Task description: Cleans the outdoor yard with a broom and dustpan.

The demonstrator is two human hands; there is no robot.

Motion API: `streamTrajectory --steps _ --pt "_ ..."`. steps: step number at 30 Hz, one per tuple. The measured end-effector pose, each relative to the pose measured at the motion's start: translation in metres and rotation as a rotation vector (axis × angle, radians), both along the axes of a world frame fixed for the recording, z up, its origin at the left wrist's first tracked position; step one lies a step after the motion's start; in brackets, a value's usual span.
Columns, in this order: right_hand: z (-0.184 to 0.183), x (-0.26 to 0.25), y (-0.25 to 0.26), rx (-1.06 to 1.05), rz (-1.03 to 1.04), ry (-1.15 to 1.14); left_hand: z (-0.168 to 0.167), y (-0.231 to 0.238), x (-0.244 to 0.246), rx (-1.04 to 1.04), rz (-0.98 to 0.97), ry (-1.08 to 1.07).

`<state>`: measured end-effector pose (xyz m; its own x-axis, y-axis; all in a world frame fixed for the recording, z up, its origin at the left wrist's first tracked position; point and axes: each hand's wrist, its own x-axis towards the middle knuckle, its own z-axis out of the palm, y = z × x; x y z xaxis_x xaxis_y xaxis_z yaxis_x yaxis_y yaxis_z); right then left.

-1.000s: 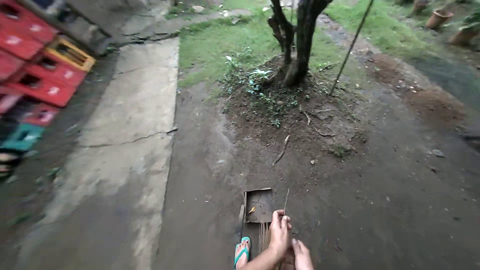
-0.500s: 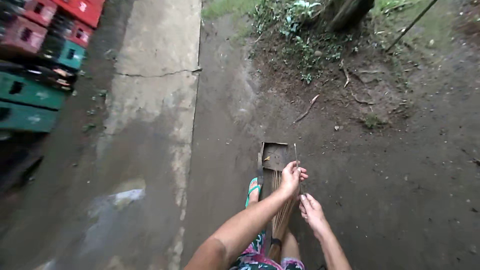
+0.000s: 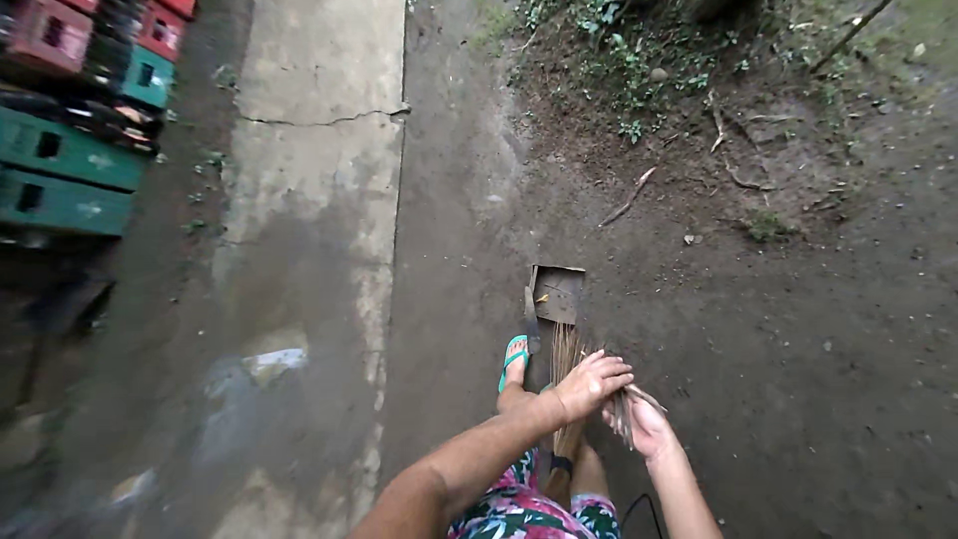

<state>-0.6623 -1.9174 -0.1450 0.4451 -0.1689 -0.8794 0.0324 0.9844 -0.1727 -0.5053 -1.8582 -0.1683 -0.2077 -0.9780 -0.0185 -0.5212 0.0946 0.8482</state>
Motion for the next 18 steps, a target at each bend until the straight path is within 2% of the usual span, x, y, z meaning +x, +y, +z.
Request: streamTrajectory --steps 4,8,11,12,16,18 --pt "-0.023 0.008 0.011 -0.034 -0.009 0.01 -0.004 0.007 0.013 0.187 -0.15 -0.1" --pt "-0.04 0.021 0.009 -0.149 0.06 0.005 -0.004 0.026 0.033 0.204 -0.135 -0.116" --pt "-0.052 0.049 -0.007 -0.178 0.106 0.118 -0.01 0.065 0.047 0.148 0.048 -0.11" --pt "-0.058 0.064 -0.012 -0.196 0.143 0.192 -0.011 0.08 0.053 0.209 0.126 -0.094" --pt "-0.077 0.133 -0.025 -0.313 0.308 0.414 -0.01 0.118 0.079 0.697 0.458 0.077" --pt "-0.085 0.155 -0.033 -0.37 0.411 0.44 -0.013 0.126 0.092 0.84 0.648 0.205"
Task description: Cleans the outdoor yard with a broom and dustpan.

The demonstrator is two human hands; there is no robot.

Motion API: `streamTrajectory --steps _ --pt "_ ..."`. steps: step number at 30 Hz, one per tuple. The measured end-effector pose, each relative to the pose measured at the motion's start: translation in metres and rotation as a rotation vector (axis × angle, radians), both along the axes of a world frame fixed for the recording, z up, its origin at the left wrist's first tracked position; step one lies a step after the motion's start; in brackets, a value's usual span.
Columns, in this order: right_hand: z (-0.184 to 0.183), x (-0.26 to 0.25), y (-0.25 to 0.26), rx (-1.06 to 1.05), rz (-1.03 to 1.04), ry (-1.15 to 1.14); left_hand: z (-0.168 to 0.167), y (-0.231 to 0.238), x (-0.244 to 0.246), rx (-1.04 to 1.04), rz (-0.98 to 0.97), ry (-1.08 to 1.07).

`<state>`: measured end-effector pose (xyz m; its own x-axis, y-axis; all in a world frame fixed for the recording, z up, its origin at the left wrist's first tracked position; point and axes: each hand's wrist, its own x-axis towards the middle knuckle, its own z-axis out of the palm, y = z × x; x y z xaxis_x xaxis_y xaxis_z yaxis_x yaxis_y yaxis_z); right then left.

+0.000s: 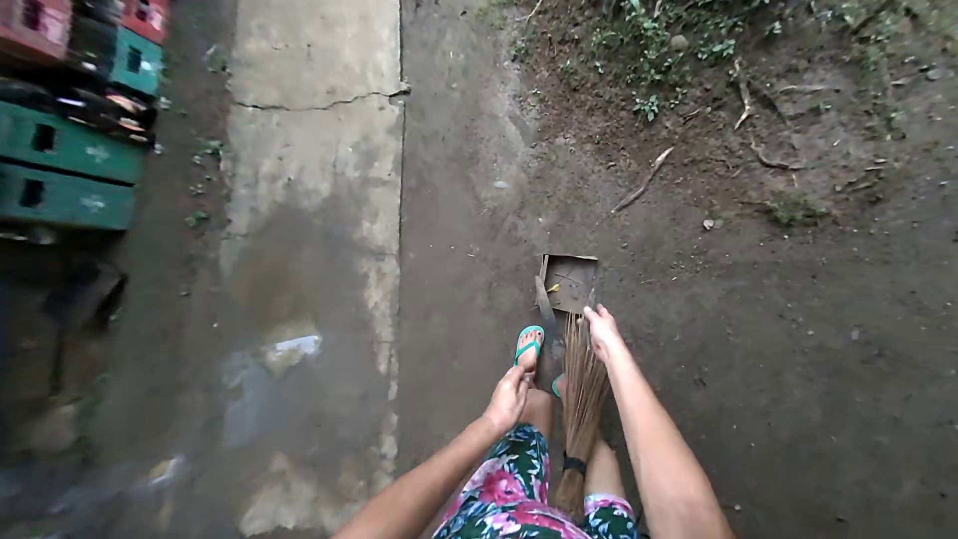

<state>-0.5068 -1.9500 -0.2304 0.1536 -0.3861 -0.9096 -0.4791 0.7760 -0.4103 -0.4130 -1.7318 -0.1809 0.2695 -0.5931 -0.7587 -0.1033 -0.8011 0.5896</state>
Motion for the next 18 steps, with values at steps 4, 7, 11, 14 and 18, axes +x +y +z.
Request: streamTrajectory --steps 4,7,11,14,18 --pt "-0.017 -0.011 0.008 -0.171 0.403 0.264 0.004 -0.016 0.019 0.202 0.466 0.216" --pt "-0.006 -0.053 0.052 -0.04 0.644 0.389 0.016 -0.051 0.031 0.286 0.636 0.385" --pt "0.015 -0.109 0.146 0.309 0.653 0.375 0.026 -0.1 0.045 0.307 0.714 0.557" --pt "0.037 -0.107 0.181 0.335 0.693 0.399 0.029 -0.127 0.052 0.34 0.627 0.65" --pt "0.045 -0.104 0.181 0.369 0.326 0.386 0.037 -0.15 0.046 0.408 0.547 0.716"
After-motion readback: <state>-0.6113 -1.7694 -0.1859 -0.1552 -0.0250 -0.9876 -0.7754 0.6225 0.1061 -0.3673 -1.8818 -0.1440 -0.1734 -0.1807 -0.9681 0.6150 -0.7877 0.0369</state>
